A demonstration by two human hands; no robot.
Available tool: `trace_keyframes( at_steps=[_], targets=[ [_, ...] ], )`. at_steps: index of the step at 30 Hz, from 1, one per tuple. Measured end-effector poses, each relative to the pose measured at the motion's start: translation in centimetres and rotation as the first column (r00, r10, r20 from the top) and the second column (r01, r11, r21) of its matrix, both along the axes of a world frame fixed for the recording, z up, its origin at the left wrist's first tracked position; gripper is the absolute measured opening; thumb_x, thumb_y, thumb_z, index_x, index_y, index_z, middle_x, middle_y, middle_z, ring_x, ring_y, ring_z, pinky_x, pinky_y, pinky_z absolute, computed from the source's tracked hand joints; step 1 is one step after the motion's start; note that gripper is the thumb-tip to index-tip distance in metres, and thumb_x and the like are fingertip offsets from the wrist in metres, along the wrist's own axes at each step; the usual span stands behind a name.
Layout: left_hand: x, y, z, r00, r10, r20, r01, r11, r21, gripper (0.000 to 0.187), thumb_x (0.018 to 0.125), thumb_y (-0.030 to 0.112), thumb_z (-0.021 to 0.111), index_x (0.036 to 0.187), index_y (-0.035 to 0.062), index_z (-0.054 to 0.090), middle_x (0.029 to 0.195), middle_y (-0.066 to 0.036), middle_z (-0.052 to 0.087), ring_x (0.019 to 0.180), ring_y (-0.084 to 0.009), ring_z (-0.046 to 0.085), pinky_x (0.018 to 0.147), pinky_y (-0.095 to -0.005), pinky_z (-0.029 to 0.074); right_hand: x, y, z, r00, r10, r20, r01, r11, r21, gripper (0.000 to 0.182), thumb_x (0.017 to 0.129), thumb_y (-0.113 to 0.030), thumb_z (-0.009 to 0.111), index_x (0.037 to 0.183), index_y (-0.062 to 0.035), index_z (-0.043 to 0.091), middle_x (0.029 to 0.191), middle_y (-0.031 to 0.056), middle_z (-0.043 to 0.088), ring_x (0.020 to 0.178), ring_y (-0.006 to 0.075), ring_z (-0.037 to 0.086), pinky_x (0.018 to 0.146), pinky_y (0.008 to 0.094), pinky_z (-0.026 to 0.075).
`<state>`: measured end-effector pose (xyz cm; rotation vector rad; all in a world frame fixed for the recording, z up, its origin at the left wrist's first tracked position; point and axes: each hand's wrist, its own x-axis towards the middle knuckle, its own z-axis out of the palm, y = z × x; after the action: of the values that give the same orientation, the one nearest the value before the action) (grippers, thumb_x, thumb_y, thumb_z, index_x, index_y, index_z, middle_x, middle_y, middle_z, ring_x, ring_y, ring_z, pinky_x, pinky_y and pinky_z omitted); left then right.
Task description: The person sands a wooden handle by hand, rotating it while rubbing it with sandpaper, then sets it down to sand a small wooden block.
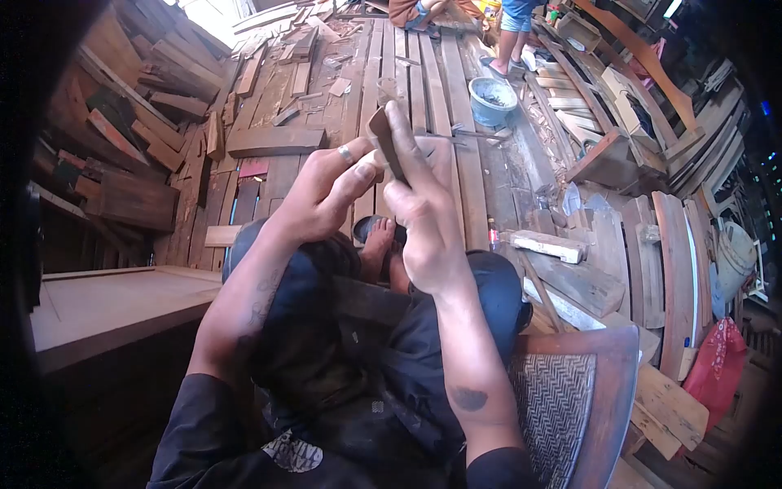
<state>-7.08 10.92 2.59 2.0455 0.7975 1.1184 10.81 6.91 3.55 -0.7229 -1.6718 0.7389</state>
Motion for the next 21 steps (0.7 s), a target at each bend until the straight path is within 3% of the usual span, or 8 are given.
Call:
trace_keyframes(
  at_steps=[2, 5, 8, 11, 18, 19, 20, 21],
  targets=[
    [0.0, -0.7, -0.6, 0.999, 0.008, -0.036, -0.006, 0.998, 0.067, 0.032, 0.105, 0.031, 0.051, 0.099, 0.0008, 0.060, 0.071, -0.021, 0.056, 0.069, -0.0411, 0.061, 0.064, -0.0467, 0.046, 0.1, -0.6, -0.3, 0.992, -0.104, 0.074, 0.107, 0.994, -0.038, 0.063, 0.102, -0.027, 0.036, 0.158, 0.0021, 0.039, 0.141, 0.0151, 0.053, 0.110, 0.0186, 0.053, 0.101, 0.0308, 0.041],
    [0.0, -1.7, -0.7, 0.996, 0.016, -0.092, -0.008, 0.996, 0.088, 0.033, 0.102, 0.033, 0.052, 0.102, 0.0020, 0.063, 0.073, -0.023, 0.058, 0.076, -0.0460, 0.062, 0.067, -0.0508, 0.046, -0.4, -1.5, -1.0, 0.983, -0.167, 0.072, 0.169, 0.985, -0.020, 0.058, 0.109, -0.031, 0.031, 0.157, 0.0008, 0.041, 0.127, 0.0116, 0.057, 0.100, 0.0149, 0.051, 0.095, 0.0276, 0.040],
    [-0.1, -2.6, -0.6, 0.995, 0.027, -0.092, -0.023, 0.999, 0.044, 0.033, 0.101, 0.034, 0.054, 0.105, 0.0033, 0.065, 0.075, -0.024, 0.060, 0.076, -0.0456, 0.063, 0.067, -0.0510, 0.047, -1.0, -1.5, -1.8, 0.988, -0.146, 0.042, 0.139, 0.979, 0.148, 0.056, 0.108, -0.027, 0.033, 0.156, 0.0001, 0.044, 0.115, 0.0172, 0.059, 0.109, 0.0285, 0.046, 0.107, 0.0378, 0.035],
    [0.1, -1.9, -2.0, 0.999, 0.033, 0.018, -0.035, 0.991, 0.128, 0.033, 0.102, 0.033, 0.053, 0.099, 0.0032, 0.064, 0.074, -0.023, 0.060, 0.075, -0.0452, 0.064, 0.067, -0.0509, 0.048, -1.3, -0.9, -1.7, 0.969, -0.185, 0.166, 0.137, 0.955, 0.263, 0.057, 0.106, -0.028, 0.034, 0.156, -0.0001, 0.043, 0.117, 0.0188, 0.058, 0.113, 0.0297, 0.046, 0.109, 0.0405, 0.034],
    [0.1, -1.8, -1.5, 0.995, 0.049, -0.084, -0.029, 0.975, 0.222, 0.031, 0.098, 0.035, 0.055, 0.095, 0.0050, 0.063, 0.071, -0.021, 0.060, 0.072, -0.0443, 0.064, 0.064, -0.0516, 0.048, -1.6, 0.1, -2.8, 0.993, -0.117, 0.015, 0.116, 0.991, 0.064, 0.059, 0.106, -0.034, 0.033, 0.147, 0.0077, 0.043, 0.131, 0.0225, 0.046, 0.123, 0.0335, 0.046, 0.111, 0.0419, 0.033],
    [-0.2, -2.1, -1.0, 0.994, 0.038, -0.099, -0.023, 0.989, 0.146, 0.030, 0.097, 0.033, 0.056, 0.093, 0.0054, 0.064, 0.070, -0.020, 0.061, 0.071, -0.0438, 0.064, 0.064, -0.0521, 0.048, -1.4, 0.1, -3.2, 0.994, -0.110, -0.014, 0.111, 0.993, 0.037, 0.059, 0.107, -0.034, 0.033, 0.147, 0.0075, 0.043, 0.130, 0.0219, 0.046, 0.124, 0.0332, 0.046, 0.111, 0.0417, 0.034],
    [-0.3, -2.0, -1.0, 0.995, 0.052, -0.090, -0.038, 0.988, 0.148, 0.029, 0.097, 0.032, 0.056, 0.092, 0.0050, 0.064, 0.070, -0.021, 0.061, 0.071, -0.0438, 0.064, 0.064, -0.0516, 0.049, -1.2, 0.6, -3.9, 0.989, -0.150, 0.011, 0.149, 0.987, 0.068, 0.062, 0.108, -0.040, 0.032, 0.151, 0.0025, 0.044, 0.147, 0.0101, 0.049, 0.115, 0.0176, 0.052, 0.098, 0.0316, 0.042],
    [-0.5, -1.8, -1.0, 0.995, 0.068, -0.078, -0.055, 0.986, 0.156, 0.028, 0.096, 0.031, 0.056, 0.090, 0.0045, 0.064, 0.070, -0.021, 0.061, 0.072, -0.0437, 0.064, 0.065, -0.0512, 0.049, -1.0, 0.2, -3.9, 0.992, -0.127, -0.005, 0.128, 0.991, 0.026, 0.062, 0.108, -0.041, 0.032, 0.150, 0.0028, 0.043, 0.145, 0.0111, 0.049, 0.118, 0.0188, 0.051, 0.101, 0.0325, 0.041]
  ],
)
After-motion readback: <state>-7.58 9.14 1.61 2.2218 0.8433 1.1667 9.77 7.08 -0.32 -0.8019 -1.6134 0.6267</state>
